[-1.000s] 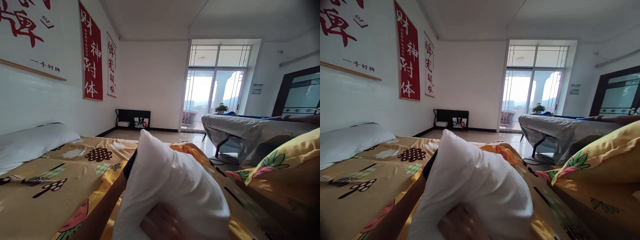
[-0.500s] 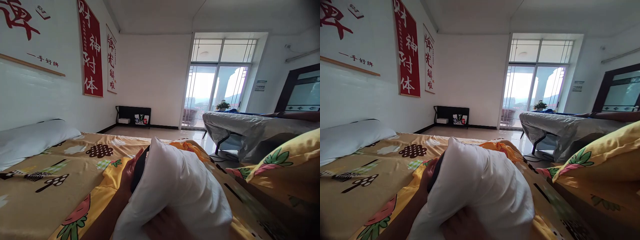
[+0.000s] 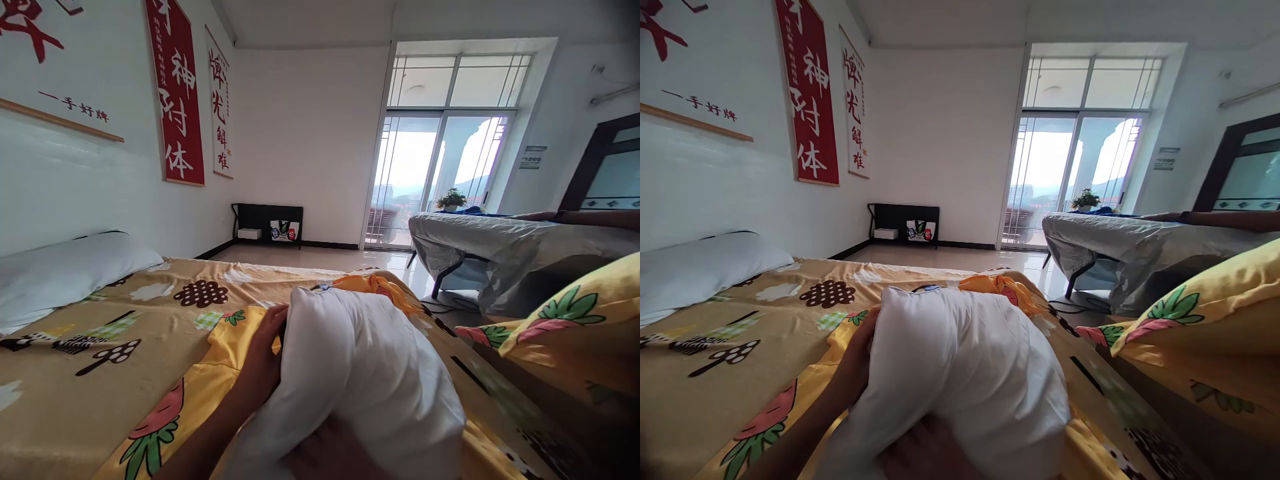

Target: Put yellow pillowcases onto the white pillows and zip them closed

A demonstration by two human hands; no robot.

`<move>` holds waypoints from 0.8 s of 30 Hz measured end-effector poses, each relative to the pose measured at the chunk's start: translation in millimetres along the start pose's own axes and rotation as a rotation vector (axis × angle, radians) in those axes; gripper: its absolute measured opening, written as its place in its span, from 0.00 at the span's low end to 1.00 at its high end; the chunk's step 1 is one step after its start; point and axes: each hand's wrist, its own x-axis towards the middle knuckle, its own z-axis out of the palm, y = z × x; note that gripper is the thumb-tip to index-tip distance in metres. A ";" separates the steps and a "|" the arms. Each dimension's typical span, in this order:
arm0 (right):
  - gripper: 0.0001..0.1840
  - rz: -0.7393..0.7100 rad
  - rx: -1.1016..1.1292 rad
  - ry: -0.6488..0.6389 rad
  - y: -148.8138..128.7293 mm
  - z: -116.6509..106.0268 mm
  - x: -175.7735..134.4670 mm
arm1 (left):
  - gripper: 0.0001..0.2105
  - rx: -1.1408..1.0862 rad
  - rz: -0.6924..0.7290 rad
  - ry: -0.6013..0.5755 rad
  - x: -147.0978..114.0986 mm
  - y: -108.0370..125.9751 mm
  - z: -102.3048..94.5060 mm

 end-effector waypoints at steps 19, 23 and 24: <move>0.17 0.230 -0.011 0.243 27.7 -79.1 26.0 | 0.25 0.256 -0.003 -0.217 17.3 -28.1 -16.3; 0.10 0.481 0.154 0.202 62.1 -90.6 38.2 | 0.24 0.228 0.008 -0.280 4.8 -26.2 -14.6; 0.09 0.535 0.188 0.166 69.1 -89.6 41.1 | 0.24 0.222 0.042 -0.303 0.9 -23.7 -13.0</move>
